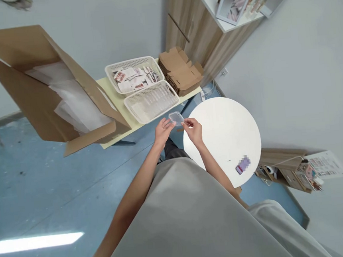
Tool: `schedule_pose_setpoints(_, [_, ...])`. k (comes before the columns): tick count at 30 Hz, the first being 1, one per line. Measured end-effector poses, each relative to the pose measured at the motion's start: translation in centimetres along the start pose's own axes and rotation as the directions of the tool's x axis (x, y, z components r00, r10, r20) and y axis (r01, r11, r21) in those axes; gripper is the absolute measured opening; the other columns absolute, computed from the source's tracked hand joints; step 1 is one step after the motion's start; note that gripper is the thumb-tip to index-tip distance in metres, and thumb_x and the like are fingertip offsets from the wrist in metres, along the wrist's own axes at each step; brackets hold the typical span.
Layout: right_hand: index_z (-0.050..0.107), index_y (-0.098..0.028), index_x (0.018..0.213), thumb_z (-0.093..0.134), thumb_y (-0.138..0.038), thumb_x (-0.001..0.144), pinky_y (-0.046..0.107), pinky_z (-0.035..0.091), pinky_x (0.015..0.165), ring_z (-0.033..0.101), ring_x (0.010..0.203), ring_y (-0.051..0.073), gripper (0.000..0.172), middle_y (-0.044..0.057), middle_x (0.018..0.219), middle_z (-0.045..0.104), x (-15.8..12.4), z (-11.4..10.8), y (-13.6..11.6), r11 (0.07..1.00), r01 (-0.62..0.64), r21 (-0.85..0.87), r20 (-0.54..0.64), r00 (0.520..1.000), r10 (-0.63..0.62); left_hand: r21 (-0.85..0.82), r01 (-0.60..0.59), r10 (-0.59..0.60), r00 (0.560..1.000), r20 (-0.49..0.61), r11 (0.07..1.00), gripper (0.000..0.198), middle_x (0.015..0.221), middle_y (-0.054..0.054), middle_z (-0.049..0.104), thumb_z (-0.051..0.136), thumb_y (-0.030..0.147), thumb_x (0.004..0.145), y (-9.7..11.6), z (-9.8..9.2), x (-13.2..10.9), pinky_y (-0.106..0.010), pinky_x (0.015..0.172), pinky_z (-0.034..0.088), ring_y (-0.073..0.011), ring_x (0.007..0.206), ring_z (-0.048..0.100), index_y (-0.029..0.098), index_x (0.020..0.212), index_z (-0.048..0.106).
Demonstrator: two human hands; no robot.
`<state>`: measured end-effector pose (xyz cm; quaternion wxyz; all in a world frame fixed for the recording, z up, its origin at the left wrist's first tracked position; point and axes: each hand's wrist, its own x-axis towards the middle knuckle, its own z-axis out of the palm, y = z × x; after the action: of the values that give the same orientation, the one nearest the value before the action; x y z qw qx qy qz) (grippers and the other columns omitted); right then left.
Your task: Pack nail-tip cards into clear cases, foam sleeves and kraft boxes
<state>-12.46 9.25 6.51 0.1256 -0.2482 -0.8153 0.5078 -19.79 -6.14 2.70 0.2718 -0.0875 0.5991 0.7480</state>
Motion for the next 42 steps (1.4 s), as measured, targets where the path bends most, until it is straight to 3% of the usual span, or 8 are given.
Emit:
schedule_pose_setpoints(6, [0.08, -0.025, 0.116, 0.062, -0.046, 0.11, 0.044, 0.058, 0.108, 0.07, 0.112, 0.028, 0.027, 0.01, 0.115, 0.077, -5.2, -3.8, -0.4, 0.938, 0.202, -0.283, 0.004, 0.978, -0.209, 0.019, 0.08, -0.081, 0.99, 0.118, 0.997, 0.093, 0.145, -0.02, 0.075, 0.098, 0.032, 0.079, 0.2, 2.7, -2.7, -0.054, 0.125, 0.054, -0.0353, 0.136, 0.073, 0.015, 0.16, 0.055])
schedule_pose_setpoints(13, [0.079, -0.025, 0.119, 0.064, -0.045, 0.113, 0.046, 0.06, 0.106, 0.071, 0.113, 0.029, 0.027, 0.012, 0.116, 0.078, -9.0, -5.5, -1.5, 0.879, 0.23, -0.417, -0.007, 0.967, -0.256, 0.027, 0.018, -0.024, 0.974, 0.225, 0.999, 0.091, 0.133, -0.015, 0.079, 0.098, 0.039, 0.068, -0.8, 3.9, -4.4, -0.051, 0.115, 0.06, -0.0345, 0.125, 0.077, 0.018, 0.15, 0.063])
schedule_pose_setpoints(16, [0.08, -0.024, 0.115, 0.075, -0.053, 0.106, 0.047, 0.062, 0.108, 0.073, 0.115, 0.029, 0.03, 0.012, 0.118, 0.079, -9.7, -6.6, -2.8, 0.92, 0.209, -0.33, 0.004, 0.975, -0.22, 0.027, 0.004, -0.011, 0.964, 0.267, 1.0, 0.091, 0.134, -0.016, 0.078, 0.098, 0.044, 0.065, -0.9, 3.8, -4.9, -0.051, 0.113, 0.061, -0.0367, 0.126, 0.076, 0.018, 0.146, 0.065])
schedule_pose_setpoints(19, [0.08, -0.026, 0.116, 0.083, -0.063, 0.096, 0.046, 0.062, 0.111, 0.073, 0.13, 0.029, 0.042, 0.013, 0.136, 0.077, -9.5, -8.1, -3.6, 0.985, 0.12, -0.123, 0.026, 0.993, -0.117, 0.026, 0.003, -0.011, 0.945, 0.326, 1.0, 0.092, 0.135, -0.017, 0.078, 0.099, 0.049, 0.064, -0.8, 3.5, -5.4, -0.054, 0.115, 0.06, -0.0381, 0.128, 0.075, 0.019, 0.144, 0.067])
schedule_pose_setpoints(22, [0.079, -0.026, 0.119, 0.089, -0.068, 0.086, 0.049, 0.06, 0.118, 0.07, 0.14, 0.031, 0.055, 0.013, 0.148, 0.074, -8.9, -9.2, -3.6, 0.997, -0.027, 0.067, 0.143, 0.99, 0.017, 0.008, -0.014, 0.01, 0.922, 0.387, 1.0, 0.095, 0.138, -0.02, 0.077, 0.1, 0.051, 0.064, -0.5, 3.4, -6.2, -0.056, 0.118, 0.058, -0.0392, 0.132, 0.073, 0.017, 0.146, 0.066])
schedule_pose_setpoints(25, [0.079, -0.025, 0.121, 0.092, -0.071, 0.08, 0.051, 0.059, 0.121, 0.073, 0.137, 0.032, 0.063, 0.012, 0.143, 0.077, -8.5, -9.7, -3.3, 0.978, -0.116, 0.171, 0.262, 0.963, 0.068, 0.009, -0.03, 0.023, 0.903, 0.428, 1.0, 0.097, 0.139, -0.022, 0.076, 0.1, 0.049, 0.065, -0.2, 3.5, -6.9, -0.057, 0.119, 0.057, -0.0402, 0.134, 0.072, 0.014, 0.148, 0.065])
schedule_pose_setpoints(36, [0.087, -0.021, 0.13, 0.099, -0.073, 0.068, 0.056, 0.062, 0.12, 0.071, 0.141, 0.04, 0.082, 0.008, 0.141, 0.08, -9.2, -10.1, -4.6, 0.943, -0.247, 0.223, 0.317, 0.933, 0.169, 0.023, -0.004, -0.006, 0.893, 0.45, 1.0, 0.102, 0.136, -0.02, 0.078, 0.104, 0.054, 0.062, -0.4, 2.8, -7.4, -0.059, 0.117, 0.058, -0.0412, 0.131, 0.075, 0.014, 0.148, 0.067])
schedule_pose_setpoints(42, [0.088, -0.021, 0.126, 0.099, -0.069, 0.072, 0.057, 0.058, 0.123, 0.075, 0.134, 0.038, 0.073, 0.007, 0.132, 0.084, -8.9, -11.8, -6.1, 0.935, -0.258, 0.243, 0.344, 0.924, 0.165, -0.088, 0.086, -0.028, 0.855, 0.519, 0.992, 0.095, 0.141, -0.021, 0.078, 0.106, 0.051, 0.065, 0.7, 2.7, -8.2, -0.065, 0.125, 0.052, -0.0417, 0.134, 0.074, 0.015, 0.144, 0.07])
